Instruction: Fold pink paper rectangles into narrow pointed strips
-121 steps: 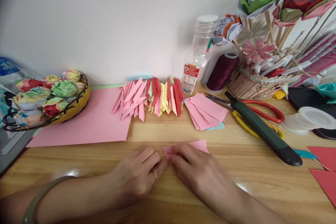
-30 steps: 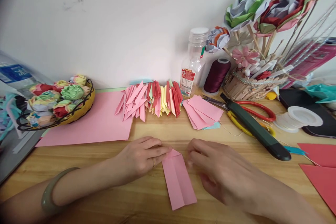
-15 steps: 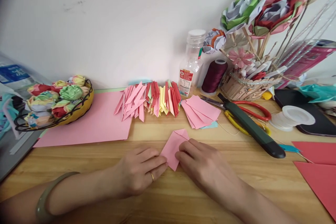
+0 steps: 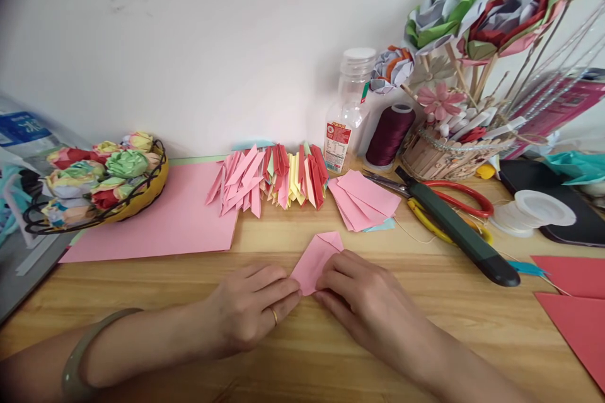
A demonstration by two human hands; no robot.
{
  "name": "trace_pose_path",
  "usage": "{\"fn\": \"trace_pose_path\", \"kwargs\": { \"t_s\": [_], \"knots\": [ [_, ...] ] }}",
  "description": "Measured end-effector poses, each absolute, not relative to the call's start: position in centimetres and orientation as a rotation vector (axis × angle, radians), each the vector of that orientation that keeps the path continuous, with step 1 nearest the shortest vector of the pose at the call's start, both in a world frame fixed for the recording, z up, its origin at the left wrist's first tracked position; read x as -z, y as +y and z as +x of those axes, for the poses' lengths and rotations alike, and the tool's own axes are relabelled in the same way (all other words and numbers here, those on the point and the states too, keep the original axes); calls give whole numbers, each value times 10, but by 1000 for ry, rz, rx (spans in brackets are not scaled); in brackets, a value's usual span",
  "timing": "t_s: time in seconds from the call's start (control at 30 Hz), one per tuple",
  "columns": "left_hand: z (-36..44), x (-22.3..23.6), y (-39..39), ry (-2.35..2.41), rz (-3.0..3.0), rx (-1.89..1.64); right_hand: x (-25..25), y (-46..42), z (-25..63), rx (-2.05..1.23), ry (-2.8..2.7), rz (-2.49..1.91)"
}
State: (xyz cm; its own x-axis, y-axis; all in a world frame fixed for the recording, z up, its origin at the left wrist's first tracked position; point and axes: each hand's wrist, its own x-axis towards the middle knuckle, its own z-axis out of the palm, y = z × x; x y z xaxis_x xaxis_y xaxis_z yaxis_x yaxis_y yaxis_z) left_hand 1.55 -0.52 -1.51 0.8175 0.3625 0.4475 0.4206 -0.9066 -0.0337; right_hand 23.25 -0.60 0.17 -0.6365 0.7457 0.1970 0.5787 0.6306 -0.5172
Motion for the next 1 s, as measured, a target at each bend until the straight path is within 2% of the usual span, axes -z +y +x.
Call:
{"fn": "trace_pose_path", "kwargs": {
  "t_s": [0.3, 0.63, 1.0],
  "knots": [
    [16, 18, -7, -641, -2884, 674, 7, -10, 226, -540, -2397, -1279],
    [14, 22, -8, -652, -2951, 599, 4, -9, 222, -510, -2391, -1303],
    [16, 10, -5, -690, -2926, 665, 7, -10, 222, -445, -2390, -1322]
  ]
}}
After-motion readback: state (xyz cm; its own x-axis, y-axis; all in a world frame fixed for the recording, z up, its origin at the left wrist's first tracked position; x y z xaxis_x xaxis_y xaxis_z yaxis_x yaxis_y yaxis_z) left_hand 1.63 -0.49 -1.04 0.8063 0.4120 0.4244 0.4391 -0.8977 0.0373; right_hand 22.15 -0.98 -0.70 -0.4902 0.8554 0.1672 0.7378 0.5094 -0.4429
